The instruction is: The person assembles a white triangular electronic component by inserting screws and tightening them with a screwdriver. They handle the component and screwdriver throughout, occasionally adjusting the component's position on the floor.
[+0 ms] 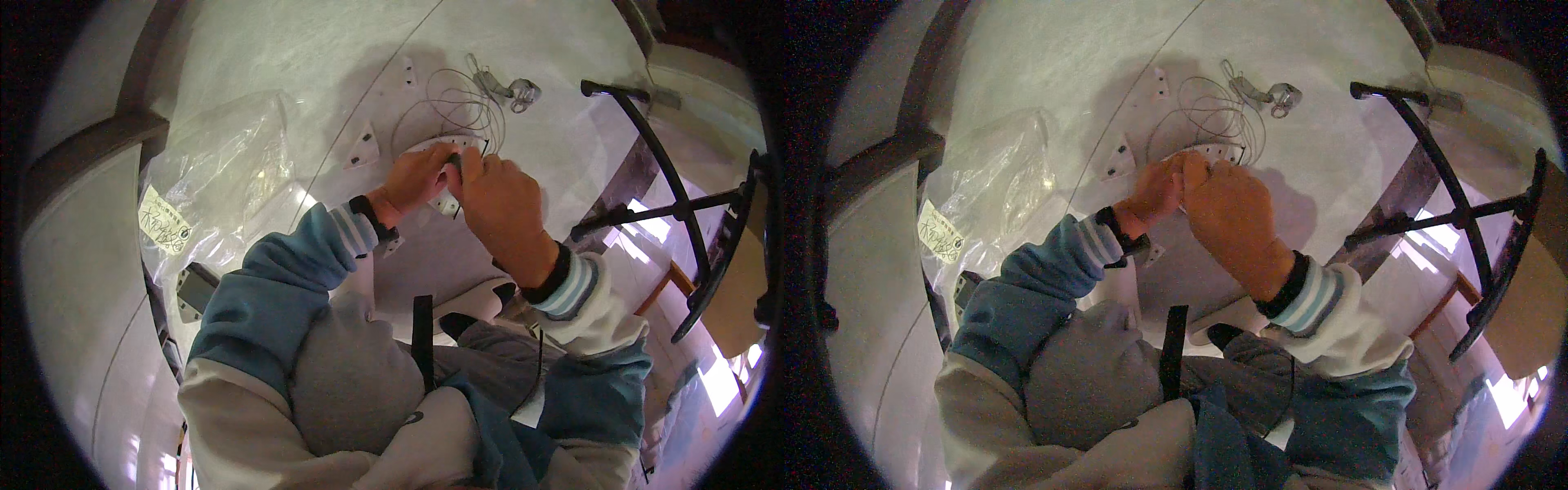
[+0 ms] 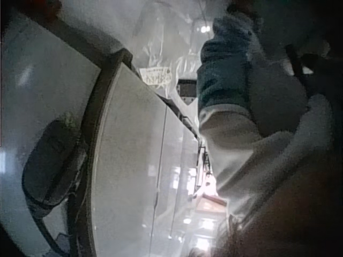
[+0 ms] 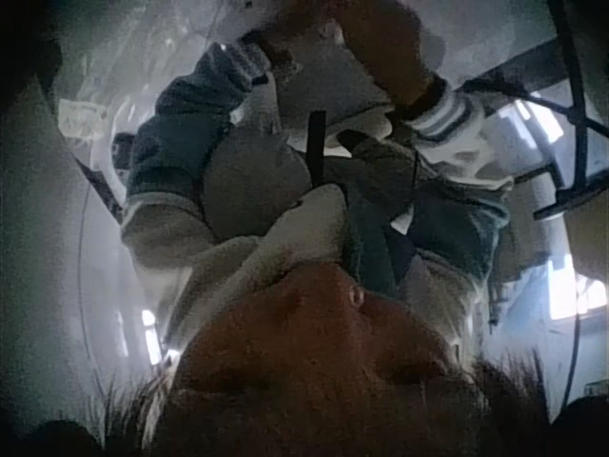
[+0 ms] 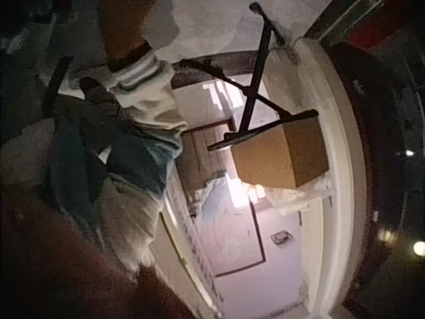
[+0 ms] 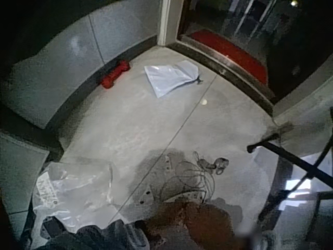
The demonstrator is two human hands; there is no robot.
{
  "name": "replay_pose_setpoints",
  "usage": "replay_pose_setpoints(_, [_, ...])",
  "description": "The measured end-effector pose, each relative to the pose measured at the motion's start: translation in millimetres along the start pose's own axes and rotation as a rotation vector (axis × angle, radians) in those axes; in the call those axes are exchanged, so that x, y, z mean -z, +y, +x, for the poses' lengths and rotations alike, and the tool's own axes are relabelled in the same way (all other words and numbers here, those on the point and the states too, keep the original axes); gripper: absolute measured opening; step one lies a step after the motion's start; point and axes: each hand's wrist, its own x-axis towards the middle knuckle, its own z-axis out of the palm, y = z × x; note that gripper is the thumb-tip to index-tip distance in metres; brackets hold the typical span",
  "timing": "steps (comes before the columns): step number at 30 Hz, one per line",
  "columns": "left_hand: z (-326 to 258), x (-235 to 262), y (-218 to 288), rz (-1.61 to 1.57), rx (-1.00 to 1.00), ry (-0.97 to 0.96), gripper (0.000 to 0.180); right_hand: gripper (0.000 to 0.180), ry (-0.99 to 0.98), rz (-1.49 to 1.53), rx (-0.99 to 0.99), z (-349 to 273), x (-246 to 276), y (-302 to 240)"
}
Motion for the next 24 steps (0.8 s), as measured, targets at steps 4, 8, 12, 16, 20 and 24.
replay_pose_setpoints(4, [-2,7,3,-0.049,-0.053,-0.003,0.04,0.02,0.039,0.037,0.238,-3,2,8])
replay_pose_setpoints(8, [2,24,-2,-0.021,-0.159,-0.16,0.039,0.025,0.044,0.022,0.283,-5,7,5])
replay_pose_setpoints(12, [1,31,-4,-0.026,-0.02,-0.193,0.037,0.035,0.07,0.027,0.18,-7,12,1])
replay_pose_setpoints(16, [4,27,0,0.026,0.067,-0.157,0.035,0.045,0.033,0.018,-0.055,-12,13,-1])
replay_pose_setpoints(20, [9,30,7,-0.014,0.072,-0.122,0.038,0.042,-0.035,0.041,-0.041,-12,13,0])
replay_pose_setpoints(24, [13,39,11,-0.112,-0.033,-0.128,0.038,0.038,-0.057,0.061,0.157,-10,15,4])
